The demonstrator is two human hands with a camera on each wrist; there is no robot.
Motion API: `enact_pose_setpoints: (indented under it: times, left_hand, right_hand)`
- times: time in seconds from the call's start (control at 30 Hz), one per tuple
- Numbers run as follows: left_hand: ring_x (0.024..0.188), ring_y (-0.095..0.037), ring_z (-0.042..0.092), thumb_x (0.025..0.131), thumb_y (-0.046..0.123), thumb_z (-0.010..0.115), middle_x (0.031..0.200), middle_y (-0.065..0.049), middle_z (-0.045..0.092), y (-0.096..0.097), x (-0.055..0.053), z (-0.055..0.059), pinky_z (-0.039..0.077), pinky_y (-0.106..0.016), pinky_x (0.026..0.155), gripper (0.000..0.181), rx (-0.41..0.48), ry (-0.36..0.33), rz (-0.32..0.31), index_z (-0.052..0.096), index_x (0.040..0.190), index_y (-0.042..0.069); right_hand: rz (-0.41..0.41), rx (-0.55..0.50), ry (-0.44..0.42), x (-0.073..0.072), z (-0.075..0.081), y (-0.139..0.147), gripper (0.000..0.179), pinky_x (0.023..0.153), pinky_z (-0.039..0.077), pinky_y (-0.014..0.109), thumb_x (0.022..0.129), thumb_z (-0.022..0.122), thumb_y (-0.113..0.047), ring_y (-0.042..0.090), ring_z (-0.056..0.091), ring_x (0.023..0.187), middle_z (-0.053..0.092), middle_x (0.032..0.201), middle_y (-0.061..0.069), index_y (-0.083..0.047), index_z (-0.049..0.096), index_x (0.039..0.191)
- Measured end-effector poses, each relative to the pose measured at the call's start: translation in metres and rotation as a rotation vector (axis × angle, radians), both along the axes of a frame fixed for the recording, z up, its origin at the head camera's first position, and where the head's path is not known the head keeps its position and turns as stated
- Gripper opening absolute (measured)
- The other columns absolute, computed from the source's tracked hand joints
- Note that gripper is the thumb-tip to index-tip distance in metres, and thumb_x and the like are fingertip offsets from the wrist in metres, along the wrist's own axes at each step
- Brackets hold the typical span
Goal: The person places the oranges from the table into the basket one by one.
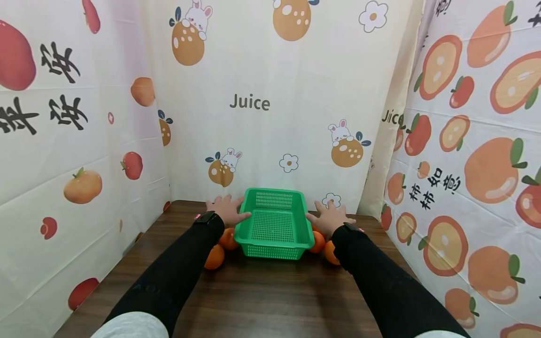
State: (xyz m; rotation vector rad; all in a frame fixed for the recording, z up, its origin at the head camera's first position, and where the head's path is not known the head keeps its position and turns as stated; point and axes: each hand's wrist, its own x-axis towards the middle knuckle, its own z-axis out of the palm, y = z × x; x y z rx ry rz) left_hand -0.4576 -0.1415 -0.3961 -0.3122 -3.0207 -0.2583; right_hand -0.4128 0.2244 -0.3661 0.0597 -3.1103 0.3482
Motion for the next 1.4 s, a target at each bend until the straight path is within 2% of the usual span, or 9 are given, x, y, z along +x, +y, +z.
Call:
enact_pose_setpoints:
  times: [0.07,0.23,0.33,0.5,0.7,0.9,1.07,1.27,1.4]
  left_hand:
    - [0.153,-0.053,0.035,0.099,0.078,0.049,0.17,-0.02,0.039,0.003,0.004,-0.001,0.019,-0.085,0.116,0.082,-0.015,-0.002,-0.005,0.036,0.167,0.035]
    - [0.152,-0.053,0.036,0.101,0.076,0.046,0.171,-0.02,0.036,0.011,0.016,-0.002,0.028,-0.081,0.115,0.08,-0.04,-0.031,-0.021,0.03,0.169,0.037]
    - [0.151,-0.053,0.037,0.101,0.076,0.047,0.171,-0.02,0.035,0.017,0.021,-0.003,0.032,-0.078,0.115,0.08,-0.016,-0.043,-0.048,0.03,0.169,0.036]
    - [0.15,-0.052,0.039,0.099,0.077,0.049,0.171,-0.02,0.035,0.025,0.025,-0.012,0.039,-0.074,0.112,0.082,0.038,-0.05,-0.081,0.032,0.168,0.036]
    - [0.151,-0.053,0.037,0.098,0.076,0.053,0.171,-0.025,0.032,0.035,0.033,-0.018,0.042,-0.072,0.111,0.084,0.117,-0.081,-0.103,0.034,0.168,0.033]
    - [0.152,-0.054,0.035,0.093,0.081,0.056,0.172,-0.026,0.027,0.046,0.037,-0.023,0.045,-0.071,0.111,0.092,0.171,-0.103,-0.091,0.033,0.168,0.033]
    - [0.15,-0.057,0.038,0.09,0.085,0.056,0.172,-0.028,0.026,0.052,0.04,-0.029,0.045,-0.071,0.109,0.1,0.204,-0.116,-0.081,0.029,0.17,0.031]
    - [0.149,-0.058,0.037,0.087,0.082,0.065,0.173,-0.032,0.021,0.056,0.048,-0.033,0.043,-0.073,0.11,0.112,0.25,-0.138,-0.048,0.023,0.172,0.022]
    - [0.148,-0.056,0.038,0.084,0.083,0.067,0.174,-0.031,0.018,0.058,0.051,-0.037,0.043,-0.07,0.113,0.123,0.23,-0.139,-0.031,0.017,0.172,0.013]
  right_hand:
    - [0.006,-0.018,-0.007,0.007,0.003,-0.001,0.078,0.101,0.017,0.097,0.106,0.044,-0.066,0.07,0.009,0.153,0.019,0.175,0.029,-0.024,0.028,0.17]
    - [0.012,-0.047,-0.048,0.011,-0.003,-0.002,0.082,0.106,0.019,0.094,0.105,0.039,-0.072,0.068,0.006,0.155,0.012,0.177,0.025,-0.027,0.023,0.172]
    - [0.043,-0.048,-0.044,0.013,-0.01,-0.003,0.083,0.114,0.017,0.088,0.106,0.038,-0.071,0.065,0.007,0.157,0.013,0.176,0.027,-0.024,0.022,0.172]
    - [0.099,-0.059,-0.01,0.023,-0.014,-0.01,0.078,0.125,0.01,0.076,0.109,0.043,-0.062,0.064,0.012,0.157,0.02,0.173,0.033,-0.018,0.026,0.171]
    - [0.093,-0.088,-0.001,0.023,-0.028,-0.02,0.084,0.125,0.021,0.073,0.107,0.05,-0.063,0.065,0.022,0.153,0.024,0.17,0.035,-0.015,0.026,0.17]
    - [0.109,-0.176,0.025,0.026,-0.04,-0.027,0.098,0.124,0.031,0.067,0.101,0.066,-0.059,0.053,0.031,0.156,0.026,0.17,0.035,-0.002,0.023,0.169]
    - [0.091,-0.244,-0.005,0.03,-0.046,-0.035,0.108,0.121,0.037,0.065,0.096,0.07,-0.063,0.048,0.04,0.153,0.03,0.168,0.034,0.003,0.023,0.167]
    - [0.09,-0.266,-0.016,0.035,-0.053,-0.044,0.108,0.119,0.042,0.06,0.093,0.076,-0.061,0.041,0.051,0.145,0.039,0.165,0.03,0.008,0.031,0.163]
    - [0.093,-0.259,-0.005,0.037,-0.058,-0.045,0.105,0.117,0.045,0.058,0.092,0.078,-0.059,0.043,0.051,0.145,0.04,0.164,0.031,0.008,0.036,0.161]
